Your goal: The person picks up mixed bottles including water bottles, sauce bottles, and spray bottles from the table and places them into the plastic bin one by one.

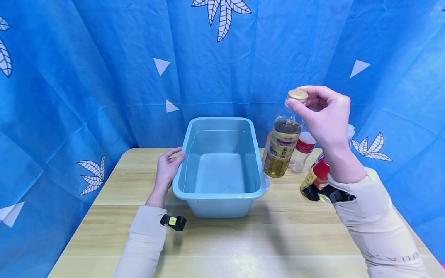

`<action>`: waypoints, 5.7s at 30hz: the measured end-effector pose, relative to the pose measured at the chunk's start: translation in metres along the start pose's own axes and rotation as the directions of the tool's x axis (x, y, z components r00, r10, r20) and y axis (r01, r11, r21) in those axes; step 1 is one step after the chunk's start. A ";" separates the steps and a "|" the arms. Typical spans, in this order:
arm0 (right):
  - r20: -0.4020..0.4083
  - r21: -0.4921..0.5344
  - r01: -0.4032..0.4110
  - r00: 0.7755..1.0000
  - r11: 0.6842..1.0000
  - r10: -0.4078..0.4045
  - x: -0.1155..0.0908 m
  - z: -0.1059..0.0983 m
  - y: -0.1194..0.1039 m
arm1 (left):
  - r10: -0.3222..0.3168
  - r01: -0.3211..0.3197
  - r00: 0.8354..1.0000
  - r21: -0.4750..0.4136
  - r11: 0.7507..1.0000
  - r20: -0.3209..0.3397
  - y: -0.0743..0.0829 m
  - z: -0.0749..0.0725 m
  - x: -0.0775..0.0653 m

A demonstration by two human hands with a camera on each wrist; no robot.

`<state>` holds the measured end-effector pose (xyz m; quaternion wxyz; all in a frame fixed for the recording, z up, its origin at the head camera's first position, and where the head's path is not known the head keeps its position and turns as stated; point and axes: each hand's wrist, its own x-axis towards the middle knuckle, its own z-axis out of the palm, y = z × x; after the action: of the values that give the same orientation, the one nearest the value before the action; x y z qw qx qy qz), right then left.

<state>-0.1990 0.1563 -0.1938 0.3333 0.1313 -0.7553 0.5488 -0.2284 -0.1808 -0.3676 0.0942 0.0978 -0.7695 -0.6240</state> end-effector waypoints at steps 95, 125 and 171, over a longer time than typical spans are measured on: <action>0.180 -0.024 -0.300 0.937 0.953 0.300 0.016 0.208 0.079 | -0.023 0.023 1.000 -0.004 1.000 0.004 0.002 0.000 -0.003; 0.171 0.000 -0.388 0.908 0.922 0.382 -0.001 0.237 0.102 | -0.006 0.006 1.000 -0.022 1.000 0.000 0.002 0.000 -0.004; 0.309 -0.110 -0.392 0.860 0.913 0.406 0.000 0.238 0.109 | -0.020 0.019 1.000 -0.026 0.999 -0.021 0.003 0.000 -0.007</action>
<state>-0.3459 -0.0228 -0.3166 0.0859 0.0538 -0.8222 0.5602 -0.2215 -0.1783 -0.3650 0.0978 0.1108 -0.7593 -0.6337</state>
